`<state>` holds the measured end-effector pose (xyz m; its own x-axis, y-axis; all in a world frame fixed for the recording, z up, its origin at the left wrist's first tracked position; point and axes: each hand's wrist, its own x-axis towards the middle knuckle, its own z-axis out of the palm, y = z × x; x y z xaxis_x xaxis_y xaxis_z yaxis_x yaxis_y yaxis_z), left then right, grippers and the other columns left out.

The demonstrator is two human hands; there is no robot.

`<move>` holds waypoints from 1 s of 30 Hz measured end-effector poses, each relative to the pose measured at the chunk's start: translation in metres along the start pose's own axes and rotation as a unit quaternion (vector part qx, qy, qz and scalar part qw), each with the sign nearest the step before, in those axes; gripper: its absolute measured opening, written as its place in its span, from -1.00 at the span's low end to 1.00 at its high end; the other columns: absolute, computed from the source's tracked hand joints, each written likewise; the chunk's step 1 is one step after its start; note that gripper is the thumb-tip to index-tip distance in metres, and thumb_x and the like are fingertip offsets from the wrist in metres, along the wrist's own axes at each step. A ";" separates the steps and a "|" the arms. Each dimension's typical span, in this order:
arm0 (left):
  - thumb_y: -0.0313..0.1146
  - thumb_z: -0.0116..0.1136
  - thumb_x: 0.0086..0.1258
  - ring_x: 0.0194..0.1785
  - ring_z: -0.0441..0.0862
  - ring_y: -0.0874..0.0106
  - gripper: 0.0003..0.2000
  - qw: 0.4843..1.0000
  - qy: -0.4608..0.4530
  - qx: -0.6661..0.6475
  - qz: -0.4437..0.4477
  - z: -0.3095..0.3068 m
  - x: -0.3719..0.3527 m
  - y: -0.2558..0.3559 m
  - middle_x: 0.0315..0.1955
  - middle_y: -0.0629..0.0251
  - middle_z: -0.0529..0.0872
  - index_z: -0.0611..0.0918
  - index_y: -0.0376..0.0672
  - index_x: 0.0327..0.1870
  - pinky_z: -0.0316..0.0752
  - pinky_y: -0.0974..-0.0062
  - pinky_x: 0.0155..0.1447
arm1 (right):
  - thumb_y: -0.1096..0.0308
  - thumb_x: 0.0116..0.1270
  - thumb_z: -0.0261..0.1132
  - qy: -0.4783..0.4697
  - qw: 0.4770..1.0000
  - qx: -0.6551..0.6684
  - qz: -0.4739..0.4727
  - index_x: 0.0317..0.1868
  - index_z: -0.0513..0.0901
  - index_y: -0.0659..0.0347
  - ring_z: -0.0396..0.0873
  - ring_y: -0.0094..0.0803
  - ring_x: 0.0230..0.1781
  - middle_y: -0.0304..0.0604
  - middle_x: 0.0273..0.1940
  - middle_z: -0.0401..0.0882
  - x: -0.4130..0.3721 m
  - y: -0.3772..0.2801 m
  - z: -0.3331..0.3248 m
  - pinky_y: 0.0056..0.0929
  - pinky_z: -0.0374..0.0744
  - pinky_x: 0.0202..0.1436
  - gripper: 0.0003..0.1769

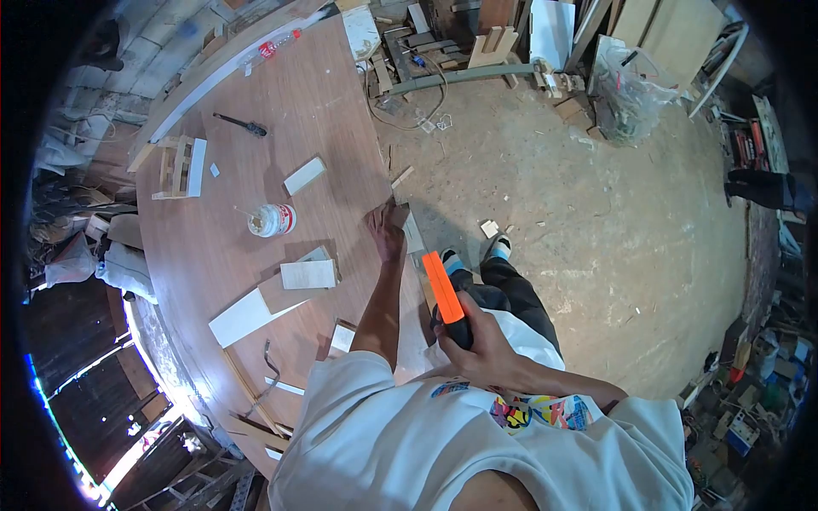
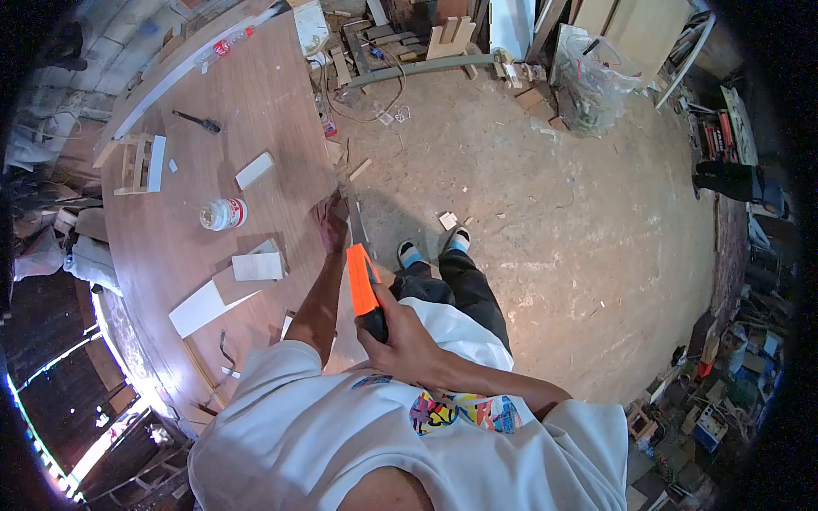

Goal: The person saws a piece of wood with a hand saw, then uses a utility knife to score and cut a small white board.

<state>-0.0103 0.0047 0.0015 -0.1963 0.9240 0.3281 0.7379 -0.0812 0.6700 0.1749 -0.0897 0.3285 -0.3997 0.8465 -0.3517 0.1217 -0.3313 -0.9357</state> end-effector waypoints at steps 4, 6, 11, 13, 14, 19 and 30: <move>-0.71 -0.05 -0.02 0.14 0.37 0.11 -0.54 1.000 0.019 -0.008 0.021 0.002 -0.001 -0.002 -0.04 0.12 0.51 0.57 -0.17 -0.03 0.16 0.09 0.32 | 0.61 0.16 0.14 -0.005 0.999 0.031 0.030 -0.06 0.34 0.30 0.47 -0.49 -0.38 -0.13 -0.37 0.46 -0.004 -0.012 0.003 -0.49 0.44 -0.29 -0.68; -0.72 -0.04 -0.05 0.15 0.36 0.13 -0.52 1.000 0.000 0.025 -0.010 0.002 -0.002 -0.002 -0.03 0.15 0.52 0.57 -0.16 -0.03 0.16 0.10 0.32 | 0.66 0.15 0.13 -0.004 0.997 0.046 0.055 -0.14 0.37 0.28 0.43 -0.53 -0.32 -0.17 -0.32 0.43 -0.007 -0.016 0.004 -0.53 0.43 -0.20 -0.75; -0.72 -0.03 -0.07 0.17 0.35 0.14 -0.52 0.999 -0.013 0.028 -0.017 -0.003 0.000 0.004 -0.02 0.17 0.52 0.57 -0.15 -0.03 0.15 0.14 0.32 | 0.59 0.16 0.16 0.013 0.999 0.010 -0.031 0.01 0.30 0.32 0.51 -0.39 -0.44 -0.09 -0.43 0.50 -0.012 -0.003 0.007 -0.42 0.45 -0.34 -0.61; -0.71 -0.03 -0.07 0.17 0.35 0.14 -0.52 0.999 -0.027 0.031 -0.019 -0.003 -0.001 0.003 -0.01 0.17 0.51 0.56 -0.14 -0.03 0.15 0.15 0.32 | 0.59 0.16 0.16 0.013 0.999 0.019 -0.030 0.01 0.30 0.32 0.51 -0.39 -0.45 -0.09 -0.43 0.50 -0.013 -0.003 0.007 -0.42 0.45 -0.35 -0.62; -0.70 -0.03 -0.07 0.17 0.36 0.14 -0.51 0.999 -0.026 0.033 -0.003 -0.003 -0.001 0.002 0.00 0.18 0.51 0.55 -0.14 -0.01 0.16 0.15 0.31 | 0.59 0.16 0.16 0.012 0.999 0.028 -0.029 0.00 0.30 0.32 0.51 -0.40 -0.45 -0.09 -0.44 0.50 -0.014 -0.003 0.007 -0.42 0.45 -0.35 -0.62; -0.66 -0.02 -0.05 0.20 0.35 0.14 -0.48 0.999 -0.042 0.033 0.009 0.002 -0.004 -0.012 0.05 0.20 0.51 0.51 -0.12 0.06 0.15 0.13 0.33 | 0.67 0.12 0.15 0.008 0.998 0.051 0.018 -0.16 0.37 0.29 0.46 -0.53 -0.33 -0.18 -0.36 0.45 -0.017 -0.010 0.008 -0.53 0.46 -0.21 -0.73; -0.62 -0.03 0.00 0.21 0.35 0.11 -0.47 0.999 -0.038 0.020 0.016 0.003 -0.001 -0.010 0.10 0.18 0.48 0.49 -0.10 0.12 0.13 0.09 0.33 | 0.56 0.19 0.19 0.024 0.998 0.065 0.004 0.01 0.31 0.27 0.49 -0.48 -0.52 -0.20 -0.53 0.39 0.003 -0.005 0.011 -0.50 0.39 -0.45 -0.62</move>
<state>-0.0155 0.0053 -0.0077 -0.1233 0.9469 0.2968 0.7684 -0.0981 0.6324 0.1629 -0.0906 0.3327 -0.3544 0.8619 -0.3627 0.0053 -0.3860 -0.9225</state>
